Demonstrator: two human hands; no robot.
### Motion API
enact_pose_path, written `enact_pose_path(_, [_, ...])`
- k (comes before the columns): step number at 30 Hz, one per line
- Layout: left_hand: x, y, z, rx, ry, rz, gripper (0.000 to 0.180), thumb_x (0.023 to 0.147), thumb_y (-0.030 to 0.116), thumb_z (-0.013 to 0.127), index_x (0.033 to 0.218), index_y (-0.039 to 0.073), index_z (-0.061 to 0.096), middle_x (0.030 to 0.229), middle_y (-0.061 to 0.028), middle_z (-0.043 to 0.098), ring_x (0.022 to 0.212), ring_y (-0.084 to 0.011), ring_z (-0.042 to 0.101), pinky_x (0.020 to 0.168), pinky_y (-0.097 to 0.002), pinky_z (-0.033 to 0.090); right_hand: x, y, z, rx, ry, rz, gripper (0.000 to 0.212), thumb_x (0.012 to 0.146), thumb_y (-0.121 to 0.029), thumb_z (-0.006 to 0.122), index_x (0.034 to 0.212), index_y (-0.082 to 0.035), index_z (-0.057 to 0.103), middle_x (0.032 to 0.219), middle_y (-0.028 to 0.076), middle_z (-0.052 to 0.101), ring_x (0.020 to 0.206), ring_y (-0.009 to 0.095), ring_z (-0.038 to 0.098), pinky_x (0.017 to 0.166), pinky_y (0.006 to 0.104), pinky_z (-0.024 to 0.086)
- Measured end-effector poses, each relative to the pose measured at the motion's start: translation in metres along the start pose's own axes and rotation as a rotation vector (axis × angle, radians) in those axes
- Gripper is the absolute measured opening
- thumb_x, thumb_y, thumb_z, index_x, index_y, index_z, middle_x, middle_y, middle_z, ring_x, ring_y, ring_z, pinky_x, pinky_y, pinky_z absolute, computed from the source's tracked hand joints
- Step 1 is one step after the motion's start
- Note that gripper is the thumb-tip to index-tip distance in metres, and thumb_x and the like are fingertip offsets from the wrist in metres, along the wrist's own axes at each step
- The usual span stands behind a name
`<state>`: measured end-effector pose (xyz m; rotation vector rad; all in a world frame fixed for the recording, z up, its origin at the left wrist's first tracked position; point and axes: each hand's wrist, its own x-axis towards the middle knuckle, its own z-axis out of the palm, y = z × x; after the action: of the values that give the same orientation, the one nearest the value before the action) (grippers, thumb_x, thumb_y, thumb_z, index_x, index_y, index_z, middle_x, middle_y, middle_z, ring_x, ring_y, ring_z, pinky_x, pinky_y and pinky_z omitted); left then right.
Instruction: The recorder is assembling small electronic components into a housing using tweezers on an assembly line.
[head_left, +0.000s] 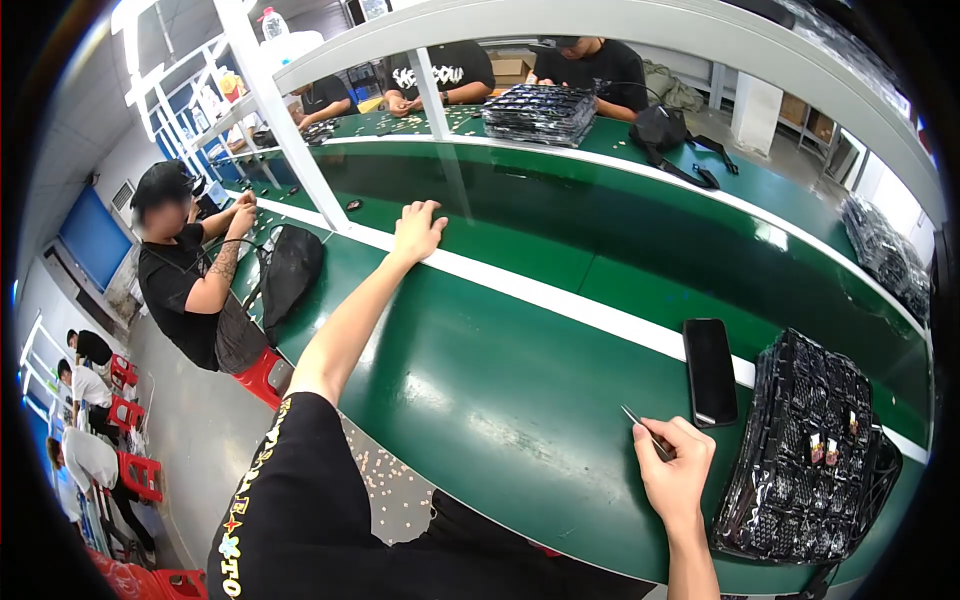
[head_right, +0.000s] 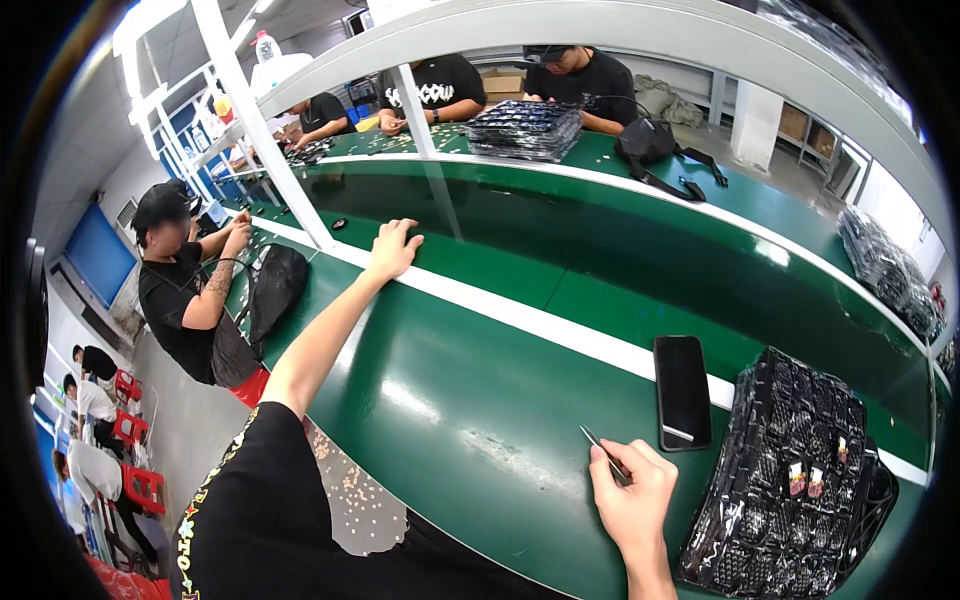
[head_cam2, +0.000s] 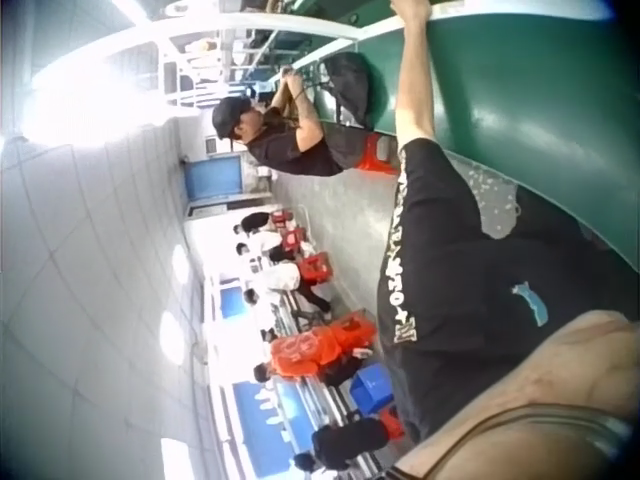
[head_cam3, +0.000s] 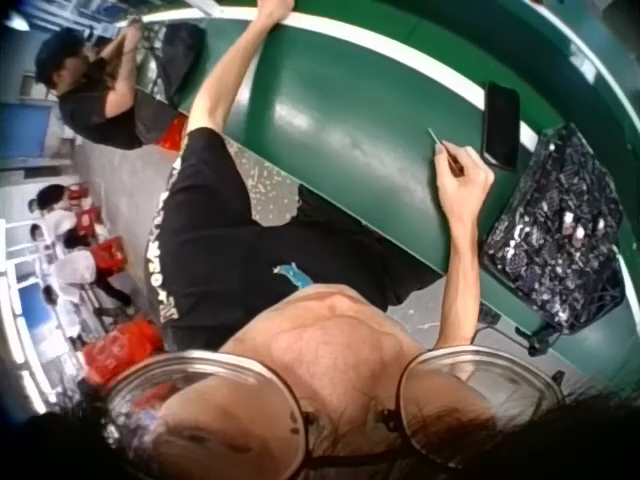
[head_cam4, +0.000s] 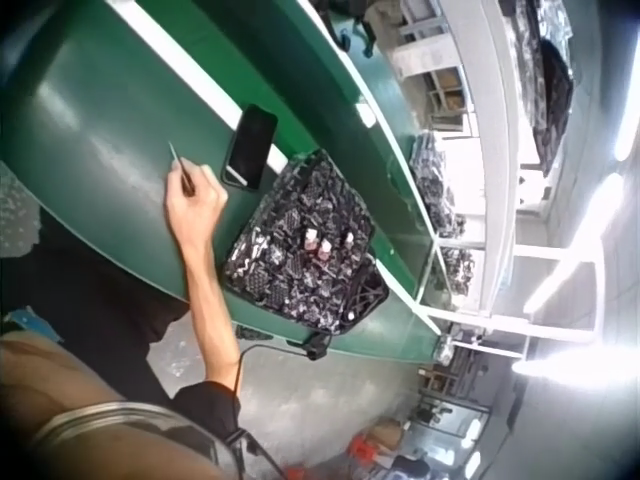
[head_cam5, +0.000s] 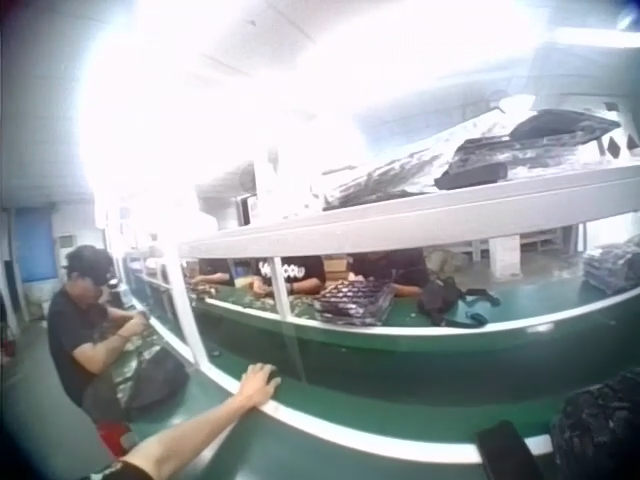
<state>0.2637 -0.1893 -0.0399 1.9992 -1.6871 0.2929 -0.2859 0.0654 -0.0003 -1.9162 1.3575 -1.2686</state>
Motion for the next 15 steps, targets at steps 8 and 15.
enact_pose_path(8, [-0.001,-0.001,0.001,-0.031,0.171,-0.035,0.041,0.102,0.022,0.077,0.136,0.003,0.065,0.121,-0.0209,0.071,0.118,-0.0414,0.066,0.103,-0.0515,0.055,0.001,-0.001,0.003,-0.008,0.011,-0.012,0.01,0.09,0.002,0.085,0.098,0.008,0.082,0.067,0.007,0.062,0.055,0.009,0.053,0.051,0.0279,0.036])
enact_pose_path(15, [-0.067,0.128,-0.02,-0.521,-0.15,0.385,0.057,0.102,0.011,0.076,0.154,-0.001,0.055,0.127,-0.0173,0.07,0.116,-0.0332,0.068,0.104,-0.0429,0.056,-0.004,0.006,-0.003,-0.029,0.034,0.077,0.01,0.09,0.001,0.085,0.098,0.007,0.083,0.066,0.005,0.06,0.056,0.008,0.051,0.052,0.0271,0.034])
